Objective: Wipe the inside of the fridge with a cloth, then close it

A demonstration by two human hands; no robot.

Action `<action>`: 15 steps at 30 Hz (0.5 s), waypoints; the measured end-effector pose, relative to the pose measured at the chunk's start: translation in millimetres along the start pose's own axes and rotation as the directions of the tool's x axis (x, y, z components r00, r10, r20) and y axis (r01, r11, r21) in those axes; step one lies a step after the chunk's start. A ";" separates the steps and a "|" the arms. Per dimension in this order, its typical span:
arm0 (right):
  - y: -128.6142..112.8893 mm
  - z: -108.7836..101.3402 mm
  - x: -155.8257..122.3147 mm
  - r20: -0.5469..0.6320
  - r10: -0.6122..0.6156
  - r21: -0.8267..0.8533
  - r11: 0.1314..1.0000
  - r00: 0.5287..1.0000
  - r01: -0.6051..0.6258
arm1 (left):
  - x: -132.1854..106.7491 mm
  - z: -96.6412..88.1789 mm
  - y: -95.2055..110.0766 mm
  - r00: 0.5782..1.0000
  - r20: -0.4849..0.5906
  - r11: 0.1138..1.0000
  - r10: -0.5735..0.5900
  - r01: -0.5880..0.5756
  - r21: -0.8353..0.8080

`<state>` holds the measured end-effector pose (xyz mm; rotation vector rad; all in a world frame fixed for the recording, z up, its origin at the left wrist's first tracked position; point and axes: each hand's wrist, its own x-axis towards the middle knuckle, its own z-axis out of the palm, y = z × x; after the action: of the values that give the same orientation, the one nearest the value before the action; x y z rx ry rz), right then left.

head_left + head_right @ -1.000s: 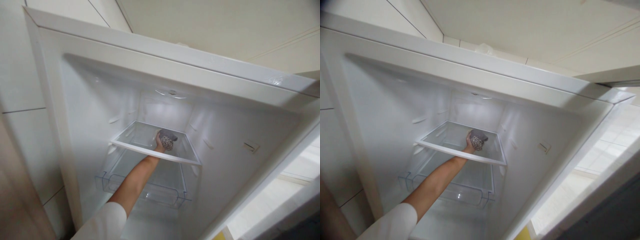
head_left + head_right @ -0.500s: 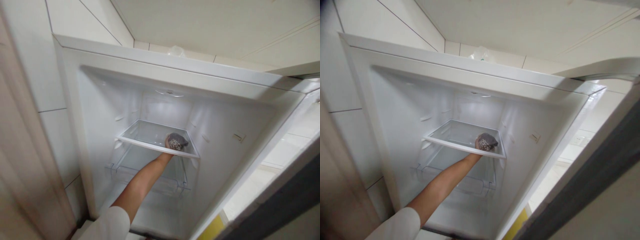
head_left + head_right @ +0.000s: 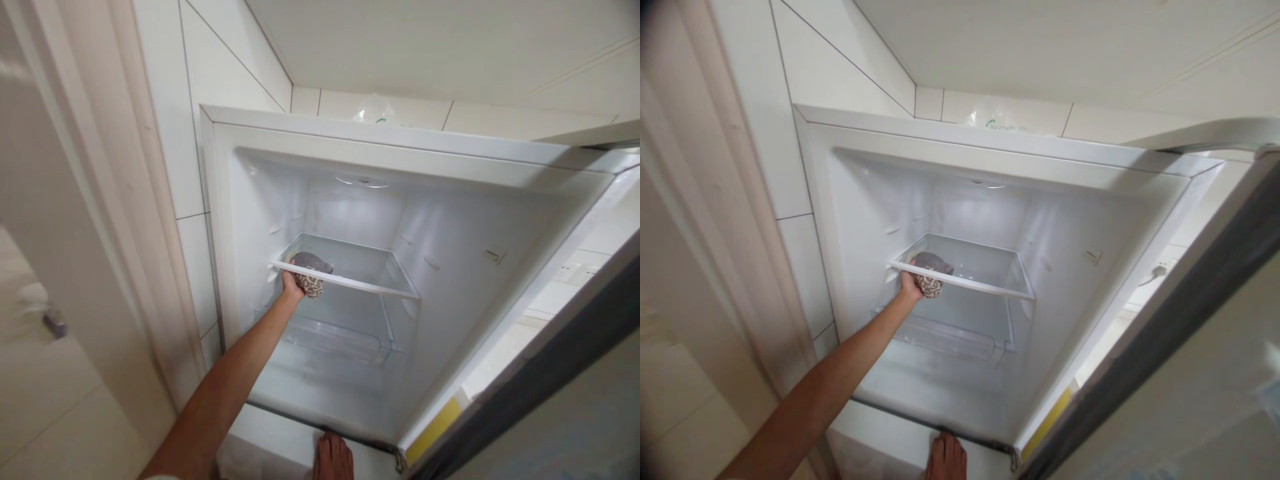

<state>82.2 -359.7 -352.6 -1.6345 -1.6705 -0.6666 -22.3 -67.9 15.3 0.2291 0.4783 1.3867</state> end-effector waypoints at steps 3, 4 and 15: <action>1.7 -2.8 -2.0 0.026 0.004 0.005 1.000 1.000 -0.004 | -11.8 -2.8 9.2 0.999 -0.040 0.999 0.037 -0.038 -0.016; 2.1 -3.3 -2.2 0.020 0.006 0.006 1.000 1.000 -0.006 | -15.8 -2.9 10.1 0.997 -0.055 0.999 0.048 -0.049 -0.020; 4.1 -4.3 -0.2 0.023 0.014 -0.003 1.000 1.000 -0.014 | -69.2 4.4 15.9 0.972 -0.222 0.997 -0.071 0.073 0.001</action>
<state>86.8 -362.9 -350.5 -1.6598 -1.6742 -0.6454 -41.8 -132.1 39.2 0.0629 0.6723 1.3453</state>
